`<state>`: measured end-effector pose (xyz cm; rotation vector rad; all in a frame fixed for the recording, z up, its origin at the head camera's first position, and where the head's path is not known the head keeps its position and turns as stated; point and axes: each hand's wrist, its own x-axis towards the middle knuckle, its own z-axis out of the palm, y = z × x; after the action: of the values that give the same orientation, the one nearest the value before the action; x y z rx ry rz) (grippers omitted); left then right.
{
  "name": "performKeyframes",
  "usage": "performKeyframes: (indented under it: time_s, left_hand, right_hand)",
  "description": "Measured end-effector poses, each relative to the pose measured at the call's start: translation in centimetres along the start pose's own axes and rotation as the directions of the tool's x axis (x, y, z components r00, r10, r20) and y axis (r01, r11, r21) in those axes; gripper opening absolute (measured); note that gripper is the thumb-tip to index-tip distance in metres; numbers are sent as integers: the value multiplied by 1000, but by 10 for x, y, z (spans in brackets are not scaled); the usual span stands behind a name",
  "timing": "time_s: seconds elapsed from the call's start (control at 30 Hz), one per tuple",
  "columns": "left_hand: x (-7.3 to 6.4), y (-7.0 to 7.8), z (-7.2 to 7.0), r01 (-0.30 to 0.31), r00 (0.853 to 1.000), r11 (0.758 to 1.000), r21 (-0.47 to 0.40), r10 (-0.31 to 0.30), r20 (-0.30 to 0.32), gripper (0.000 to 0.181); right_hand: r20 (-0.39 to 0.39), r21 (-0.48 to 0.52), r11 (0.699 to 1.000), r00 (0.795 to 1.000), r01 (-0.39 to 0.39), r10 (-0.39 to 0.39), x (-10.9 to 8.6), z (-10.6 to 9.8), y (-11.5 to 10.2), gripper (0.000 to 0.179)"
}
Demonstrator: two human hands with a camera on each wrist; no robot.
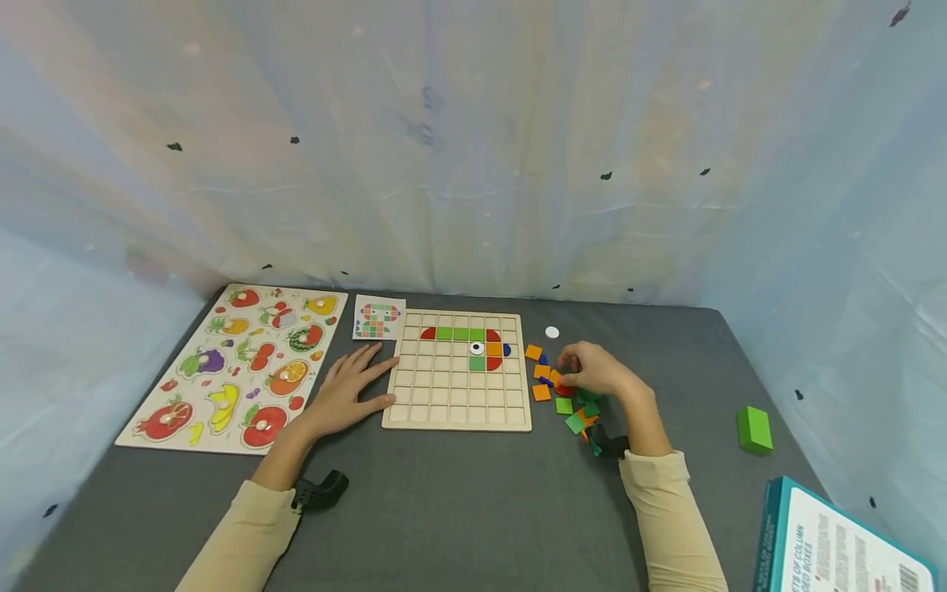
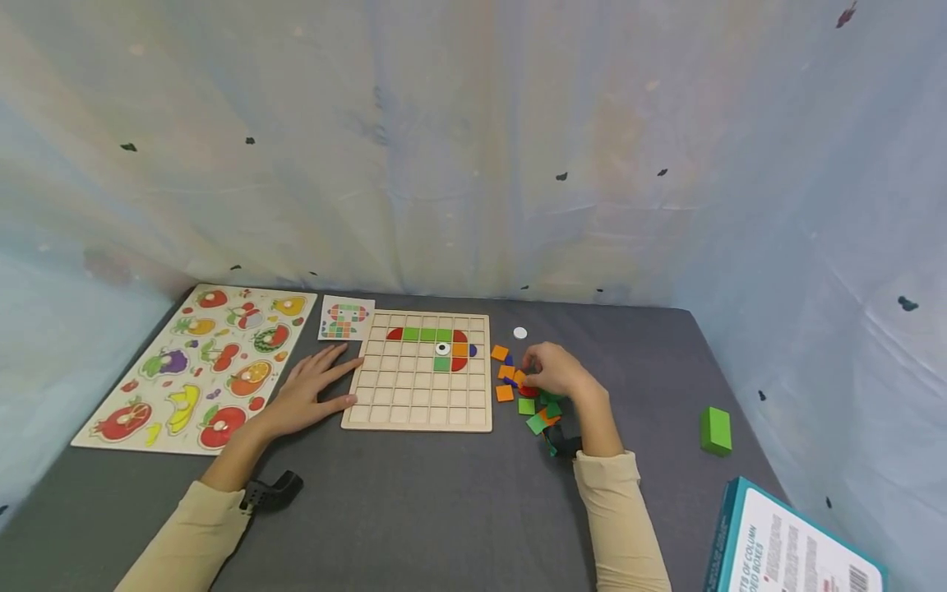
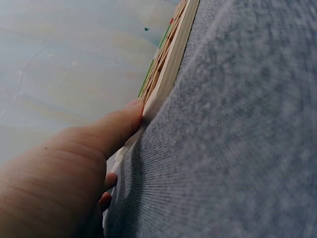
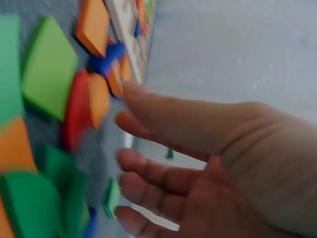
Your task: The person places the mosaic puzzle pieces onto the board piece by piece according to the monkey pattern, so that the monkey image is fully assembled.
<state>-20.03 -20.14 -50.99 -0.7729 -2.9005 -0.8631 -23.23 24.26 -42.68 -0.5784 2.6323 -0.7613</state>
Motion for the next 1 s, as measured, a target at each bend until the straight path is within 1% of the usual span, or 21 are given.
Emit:
performKeyframes:
  time_s: [0.1,0.17,0.3,0.47,0.7,0.77,0.83,0.93,1.0]
  left_hand:
    - [0,-1,1,6,1000,1000,3,-6,8,71]
    - [0,-1,1,9,1000,1000,6,-9,16,72]
    - [-1,-2,0,12,1000,1000,-1,-12,10,72]
    - [-1,-3,0,7,1000,1000,-1,-7,8,71]
    - [1,-2,0,11,1000,1000,4,-11,8,71]
    - [1,-1,0,9,1000,1000,3,-9,6,71]
    - [1,-1,-1,9,1000,1000,2,-9,5,71]
    - [0,-2,-1,10,1000,1000,4,-10,8,71]
    - [0,-2,-1,13,1000,1000,-1,-13,10,71]
  right_hand:
    - [-30,-12,1000,999,-20,19,6,7,-2,17]
    - [-38,-33,999,998,-41,40,8,10,-3,17]
    - [-46,-46,996,996,-81,79,11,13,-6,18]
    - [-50,-11,997,996,-77,76,13,14,-5,15]
    - [-61,73,997,998,-25,30,13,13,-3,13]
    - [-90,93,996,996,-15,23,13,12,-5,12]
    - [-139,98,995,990,10,4,17,11,-11,10]
    - [-201,111,991,978,69,-46,32,13,-25,11]
    - [-196,136,981,975,135,-107,51,18,-40,14]
